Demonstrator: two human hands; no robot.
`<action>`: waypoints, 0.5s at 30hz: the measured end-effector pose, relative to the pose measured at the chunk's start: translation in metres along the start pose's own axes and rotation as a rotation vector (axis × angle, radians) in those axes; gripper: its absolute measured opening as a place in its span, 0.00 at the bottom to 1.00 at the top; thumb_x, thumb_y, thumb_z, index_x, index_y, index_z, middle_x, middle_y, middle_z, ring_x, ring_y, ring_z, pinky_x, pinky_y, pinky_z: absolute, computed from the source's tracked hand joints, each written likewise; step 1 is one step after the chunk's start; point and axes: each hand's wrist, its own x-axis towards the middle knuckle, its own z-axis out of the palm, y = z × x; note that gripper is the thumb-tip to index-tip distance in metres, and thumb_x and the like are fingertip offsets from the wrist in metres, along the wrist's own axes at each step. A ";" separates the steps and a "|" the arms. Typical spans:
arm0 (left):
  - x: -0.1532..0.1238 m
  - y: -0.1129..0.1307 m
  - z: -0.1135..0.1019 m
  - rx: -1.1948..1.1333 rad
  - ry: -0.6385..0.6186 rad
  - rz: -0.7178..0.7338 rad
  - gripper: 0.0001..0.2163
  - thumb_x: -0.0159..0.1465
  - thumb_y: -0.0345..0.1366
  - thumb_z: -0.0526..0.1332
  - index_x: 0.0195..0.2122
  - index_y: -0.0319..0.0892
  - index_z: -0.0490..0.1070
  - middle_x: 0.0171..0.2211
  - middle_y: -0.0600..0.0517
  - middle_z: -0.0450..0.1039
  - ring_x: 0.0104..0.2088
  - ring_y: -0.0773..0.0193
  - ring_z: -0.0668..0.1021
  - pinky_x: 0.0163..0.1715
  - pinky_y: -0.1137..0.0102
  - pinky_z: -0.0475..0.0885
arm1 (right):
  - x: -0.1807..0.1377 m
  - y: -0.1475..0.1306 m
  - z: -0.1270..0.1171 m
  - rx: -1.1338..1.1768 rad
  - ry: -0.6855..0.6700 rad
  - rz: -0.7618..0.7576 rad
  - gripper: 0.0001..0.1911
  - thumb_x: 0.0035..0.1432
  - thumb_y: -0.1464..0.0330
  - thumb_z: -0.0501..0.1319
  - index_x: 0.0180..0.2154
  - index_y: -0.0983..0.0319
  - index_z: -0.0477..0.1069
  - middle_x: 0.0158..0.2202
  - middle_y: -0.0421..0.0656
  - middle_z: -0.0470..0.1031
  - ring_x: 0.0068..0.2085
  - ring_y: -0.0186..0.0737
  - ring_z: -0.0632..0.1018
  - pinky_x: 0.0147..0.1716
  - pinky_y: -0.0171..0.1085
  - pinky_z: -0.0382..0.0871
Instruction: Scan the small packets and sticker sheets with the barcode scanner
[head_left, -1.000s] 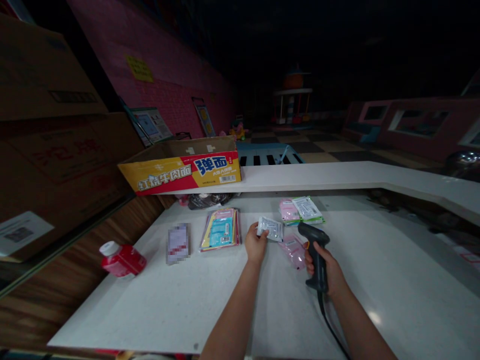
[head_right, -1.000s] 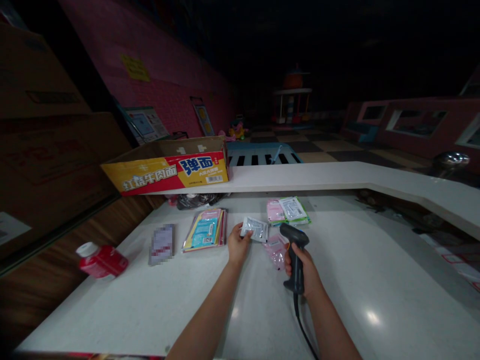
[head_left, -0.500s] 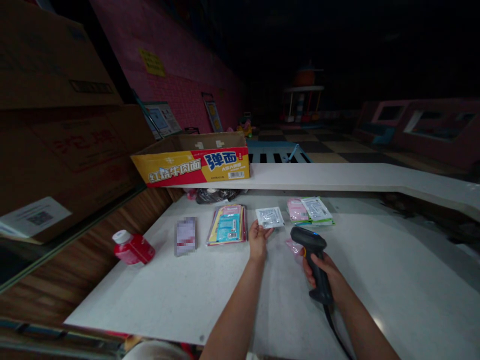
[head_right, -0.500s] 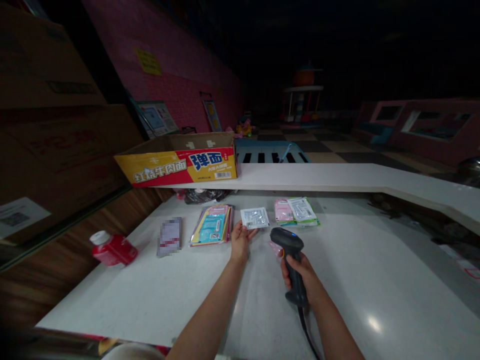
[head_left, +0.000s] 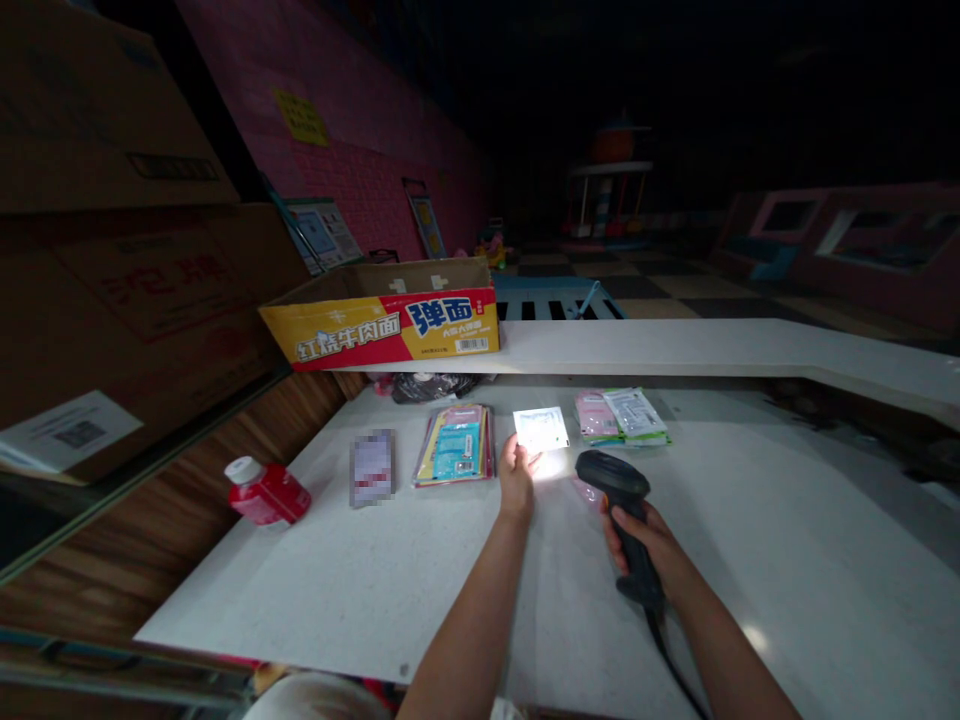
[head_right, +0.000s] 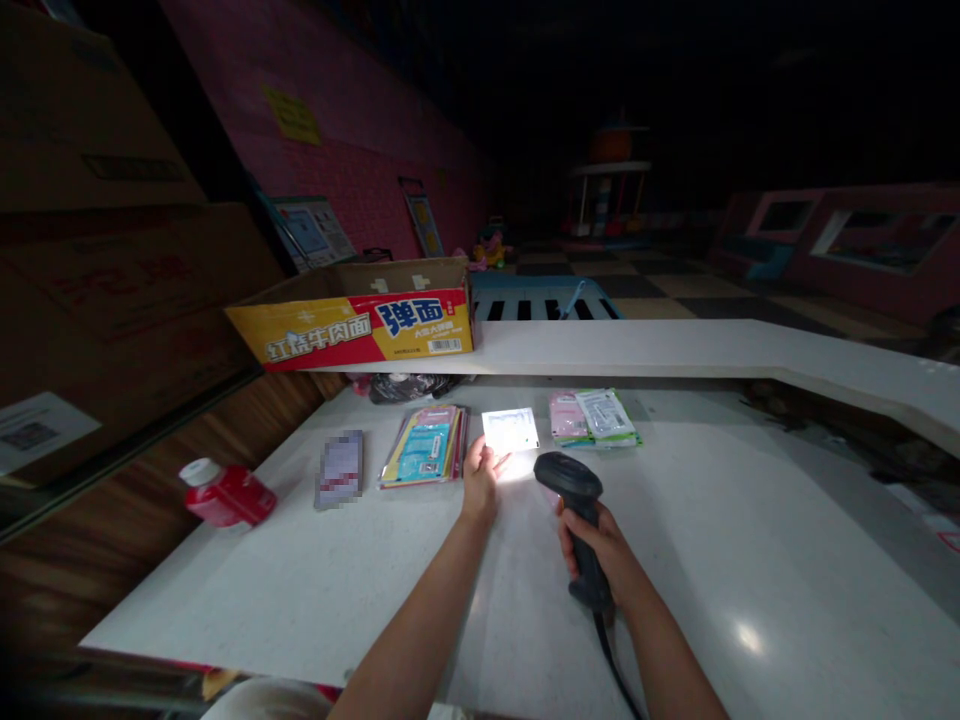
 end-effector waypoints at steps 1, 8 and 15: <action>0.000 0.000 0.000 0.010 0.007 0.001 0.25 0.57 0.52 0.66 0.48 0.41 0.69 0.50 0.42 0.73 0.49 0.53 0.79 0.49 0.57 0.76 | 0.000 0.000 0.001 0.002 0.008 0.002 0.21 0.47 0.55 0.72 0.36 0.62 0.71 0.18 0.37 0.70 0.14 0.31 0.67 0.11 0.29 0.60; 0.000 0.001 0.002 -0.036 -0.042 0.026 0.25 0.54 0.54 0.67 0.45 0.42 0.69 0.45 0.46 0.76 0.43 0.57 0.80 0.47 0.58 0.77 | 0.002 0.002 -0.004 -0.012 -0.041 0.006 0.21 0.48 0.54 0.71 0.35 0.62 0.71 0.17 0.37 0.70 0.14 0.31 0.67 0.11 0.29 0.61; 0.002 0.001 0.001 -0.066 -0.029 -0.011 0.27 0.51 0.55 0.69 0.43 0.42 0.67 0.39 0.49 0.77 0.34 0.63 0.81 0.42 0.60 0.79 | 0.008 0.004 -0.012 0.041 0.020 -0.014 0.21 0.50 0.53 0.70 0.37 0.61 0.71 0.19 0.36 0.70 0.14 0.31 0.68 0.11 0.29 0.61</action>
